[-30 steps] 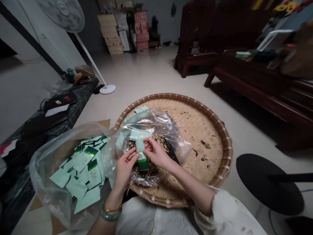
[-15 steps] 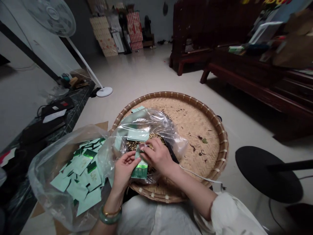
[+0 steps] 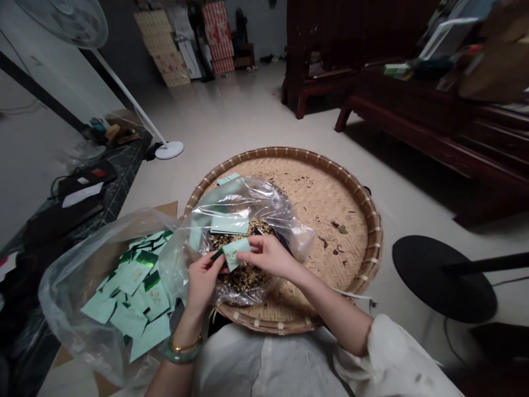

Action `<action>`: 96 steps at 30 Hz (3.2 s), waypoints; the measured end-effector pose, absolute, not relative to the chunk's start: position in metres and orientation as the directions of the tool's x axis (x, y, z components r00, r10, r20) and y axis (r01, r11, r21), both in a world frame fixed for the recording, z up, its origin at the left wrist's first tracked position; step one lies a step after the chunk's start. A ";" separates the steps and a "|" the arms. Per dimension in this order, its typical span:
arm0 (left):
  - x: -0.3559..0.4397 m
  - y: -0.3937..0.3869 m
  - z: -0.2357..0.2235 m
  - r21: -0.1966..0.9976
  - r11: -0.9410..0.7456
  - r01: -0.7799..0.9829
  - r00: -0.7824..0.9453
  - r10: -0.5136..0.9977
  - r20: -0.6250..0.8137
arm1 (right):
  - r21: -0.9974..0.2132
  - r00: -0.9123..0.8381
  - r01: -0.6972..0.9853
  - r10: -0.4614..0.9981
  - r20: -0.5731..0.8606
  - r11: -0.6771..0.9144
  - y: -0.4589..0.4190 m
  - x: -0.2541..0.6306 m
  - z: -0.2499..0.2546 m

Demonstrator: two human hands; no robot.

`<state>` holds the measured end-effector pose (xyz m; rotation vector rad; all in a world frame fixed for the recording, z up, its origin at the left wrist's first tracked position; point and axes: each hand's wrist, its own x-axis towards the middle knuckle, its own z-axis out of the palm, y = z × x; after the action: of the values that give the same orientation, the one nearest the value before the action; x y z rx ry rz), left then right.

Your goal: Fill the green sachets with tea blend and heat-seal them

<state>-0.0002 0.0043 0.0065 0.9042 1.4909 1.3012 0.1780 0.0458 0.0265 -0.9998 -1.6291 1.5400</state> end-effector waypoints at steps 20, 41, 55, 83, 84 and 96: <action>-0.007 0.002 -0.002 0.979 0.173 -0.105 -0.127 0.974 -0.186 | -0.936 -0.552 -0.070 0.795 -0.252 -0.345 0.046 0.184 0.014; -0.006 0.003 -0.013 0.573 -0.288 0.767 0.035 0.911 0.411 | -0.991 -0.421 0.009 0.898 -0.128 -0.136 0.048 0.198 0.033; -0.017 0.004 -0.013 0.677 -0.205 0.706 -0.127 0.905 0.406 | -0.690 -0.539 0.633 0.840 -0.065 0.353 0.049 0.161 -0.022; -0.013 0.006 -0.013 0.662 -0.248 0.708 -0.055 0.915 0.401 | -0.975 -0.368 0.167 0.908 -0.199 -0.146 0.064 0.201 0.027; -0.011 0.006 -0.012 0.652 -0.261 0.712 -0.043 0.911 0.411 | -0.976 -0.395 0.182 0.900 -0.183 -0.119 0.064 0.203 0.037; 0.001 0.009 -0.012 0.632 -0.341 0.696 0.032 0.894 0.447 | -0.708 -0.622 0.543 0.783 0.021 0.451 0.062 0.189 0.097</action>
<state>0.0010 0.0089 -0.0121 2.0688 1.6404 1.2014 0.1890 0.0618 0.0972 -1.1271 -2.3604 0.9663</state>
